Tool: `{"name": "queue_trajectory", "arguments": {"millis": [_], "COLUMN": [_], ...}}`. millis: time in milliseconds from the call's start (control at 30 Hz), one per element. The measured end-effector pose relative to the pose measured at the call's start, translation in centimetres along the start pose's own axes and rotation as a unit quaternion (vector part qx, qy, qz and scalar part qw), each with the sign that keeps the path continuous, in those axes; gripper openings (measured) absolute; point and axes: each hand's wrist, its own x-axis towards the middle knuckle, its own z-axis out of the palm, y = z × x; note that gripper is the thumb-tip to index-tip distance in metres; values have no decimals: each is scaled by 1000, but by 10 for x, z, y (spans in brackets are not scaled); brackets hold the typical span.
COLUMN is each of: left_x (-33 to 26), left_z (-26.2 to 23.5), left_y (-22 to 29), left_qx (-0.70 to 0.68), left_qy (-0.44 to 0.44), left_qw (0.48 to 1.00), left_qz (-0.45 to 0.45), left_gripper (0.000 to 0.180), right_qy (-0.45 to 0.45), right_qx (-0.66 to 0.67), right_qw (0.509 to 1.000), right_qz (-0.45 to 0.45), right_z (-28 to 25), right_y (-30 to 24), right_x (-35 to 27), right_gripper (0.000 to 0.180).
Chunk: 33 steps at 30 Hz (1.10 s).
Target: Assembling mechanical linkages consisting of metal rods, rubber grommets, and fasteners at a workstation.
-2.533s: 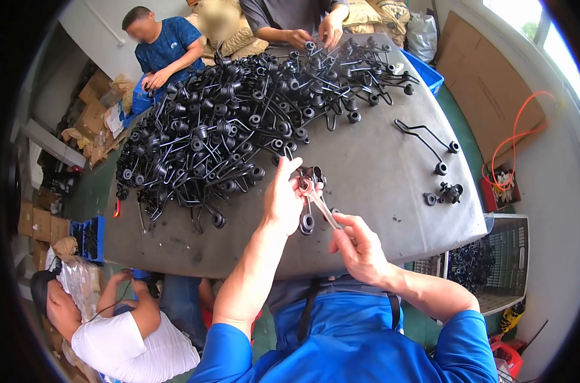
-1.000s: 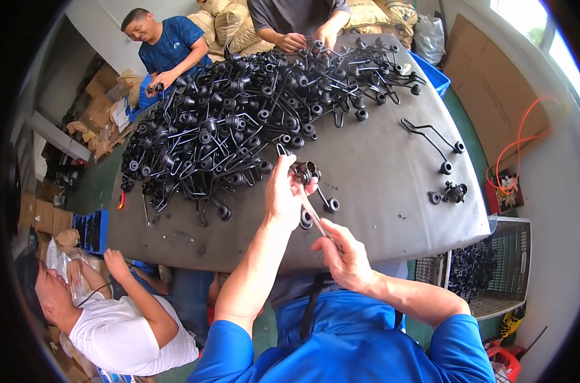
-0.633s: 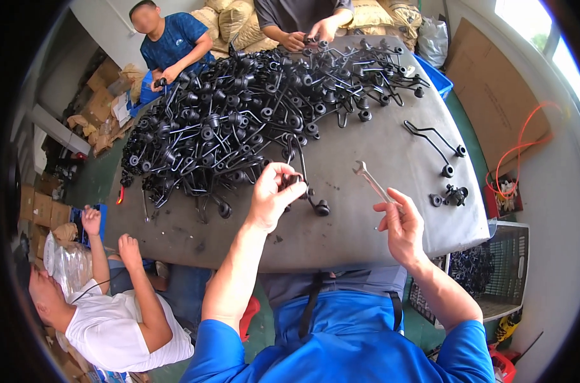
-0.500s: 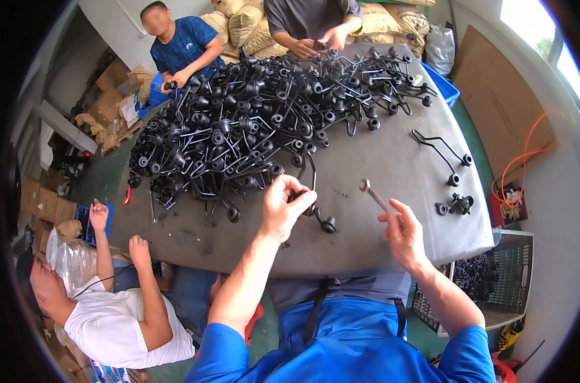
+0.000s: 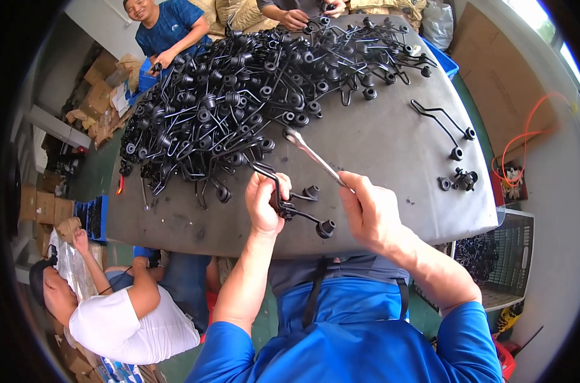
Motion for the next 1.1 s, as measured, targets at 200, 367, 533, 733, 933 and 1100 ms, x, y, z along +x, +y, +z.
{"name": "queue_trajectory", "arguments": {"millis": [200, 367, 533, 733, 933, 1100], "left_x": [-5, -9, -3, 6, 0, -6], "left_z": [2, 5, 9, 27, 35, 40], "left_y": [-5, 0, -4, 10, 7, 5], "left_qx": [-6, 14, 37, 248, 327, 375], "left_qy": [2, 9, 56, 9, 30, 55], "left_qw": [1000, 1000, 998, 949, 916, 894], "left_qz": [7, 2, 0, 196, 229, 241], "left_gripper": [8, 10, 26, 28, 31, 32], "right_qy": [-165, -85, -116, -27, 12, -66], "right_qx": [-91, -30, -28, 40, 14, 23], "right_qw": [982, 996, 992, 998, 1000, 994], "right_qz": [-4, 9, 31, 50, -24, 89], "right_z": [17, 16, 3, -13, 11, -4], "right_y": [49, 18, 19, 1, 24, 11], "right_x": [-8, -3, 9, 11, -14, -8], "right_gripper": [12, 9, 10, 14, 12, 10]}}
